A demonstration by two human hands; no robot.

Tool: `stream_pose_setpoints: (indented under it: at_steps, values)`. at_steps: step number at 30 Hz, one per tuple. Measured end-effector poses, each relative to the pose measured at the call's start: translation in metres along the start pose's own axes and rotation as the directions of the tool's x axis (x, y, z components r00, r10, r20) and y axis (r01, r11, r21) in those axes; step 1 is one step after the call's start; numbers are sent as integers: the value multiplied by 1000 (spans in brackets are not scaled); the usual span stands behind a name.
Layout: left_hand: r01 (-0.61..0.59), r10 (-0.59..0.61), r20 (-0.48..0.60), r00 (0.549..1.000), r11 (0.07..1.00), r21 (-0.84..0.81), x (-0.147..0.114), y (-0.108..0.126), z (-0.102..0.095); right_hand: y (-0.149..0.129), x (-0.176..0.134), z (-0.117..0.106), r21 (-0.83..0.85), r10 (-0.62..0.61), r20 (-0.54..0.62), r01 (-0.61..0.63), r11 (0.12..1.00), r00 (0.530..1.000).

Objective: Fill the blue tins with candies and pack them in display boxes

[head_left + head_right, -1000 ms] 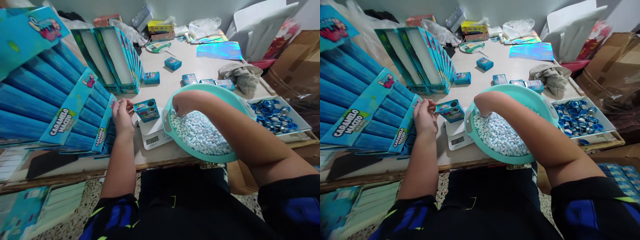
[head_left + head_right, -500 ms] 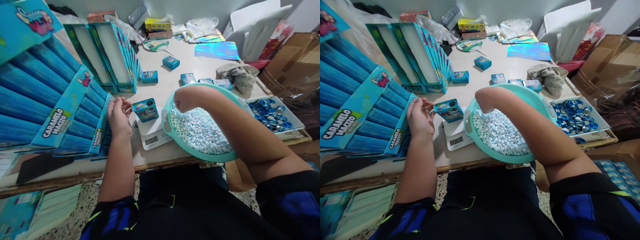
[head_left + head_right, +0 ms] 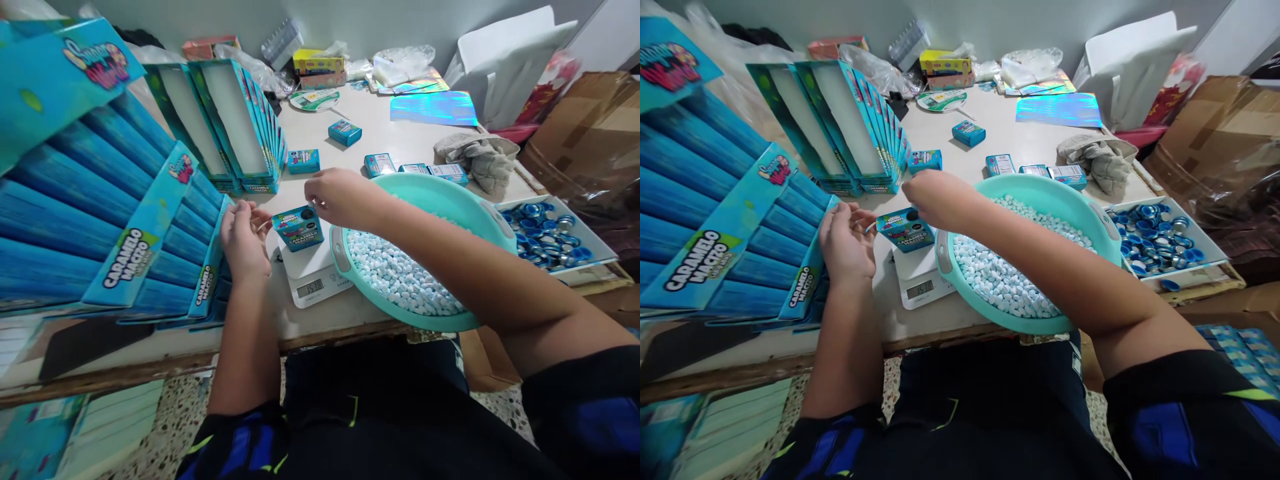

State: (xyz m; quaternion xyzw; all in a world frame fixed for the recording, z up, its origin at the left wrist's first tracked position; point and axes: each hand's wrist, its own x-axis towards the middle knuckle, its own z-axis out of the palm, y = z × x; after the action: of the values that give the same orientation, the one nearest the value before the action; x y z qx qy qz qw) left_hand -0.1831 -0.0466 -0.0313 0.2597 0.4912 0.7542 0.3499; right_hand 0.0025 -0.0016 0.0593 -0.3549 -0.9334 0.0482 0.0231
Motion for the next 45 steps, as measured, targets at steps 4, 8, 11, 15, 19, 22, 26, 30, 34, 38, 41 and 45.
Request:
stream_pose_setpoints:
  at_steps: [4, 8, 11, 15, 19, 22, 26, 30, 34, 38, 41, 45]
  values:
    - [-3, 3, 12, 1000, 1000, 28, 0, -2, -1, -4, 1, 15, -10, -73, -62, 73, 997, 995]
    - [-19, 15, 48, 999, 997, 76, 0, -6, -4, 5, -3, 17, 48, -40, -82, 44, 998, 996]
    - [-40, 36, 55, 998, 997, 73, 2, -8, -7, 11, -10, 6, 87, 15, -91, -7, 996, 996]
    - [-34, 31, 33, 999, 995, 97, 4, -10, -7, 18, -20, -12, 91, 52, -134, -40, 995, 990]
    - [-22, 20, 18, 1000, 993, 112, 5, -11, -7, 17, -22, -14, 191, 45, -166, -12, 982, 985]
    - [-25, 23, 22, 999, 995, 94, 5, -10, -6, 11, -16, -2, 328, 9, -142, 39, 944, 990]
    - [-42, 41, 17, 999, 993, 108, 5, -11, -7, 6, -10, 10, 380, -36, -127, 82, 921, 991]
    - [-56, 54, 17, 998, 989, 136, 6, -12, -8, 19, -17, -2, 338, 44, -130, 2, 941, 991]
    - [-73, 70, 23, 997, 983, 170, 7, -15, -9, 43, -25, -13, 219, 91, 93, -109, 970, 992]
    - [-63, 59, 32, 998, 983, 173, 7, -17, -8, 59, -26, -5, 28, 171, 339, -192, 981, 925]
    - [-52, 49, 20, 999, 986, 160, 7, -16, -5, 59, -26, -1, -42, 203, 363, -202, 979, 910]
    - [-37, 36, 4, 999, 985, 168, 5, -13, -3, 54, -28, -4, 21, 213, 339, -233, 972, 917]
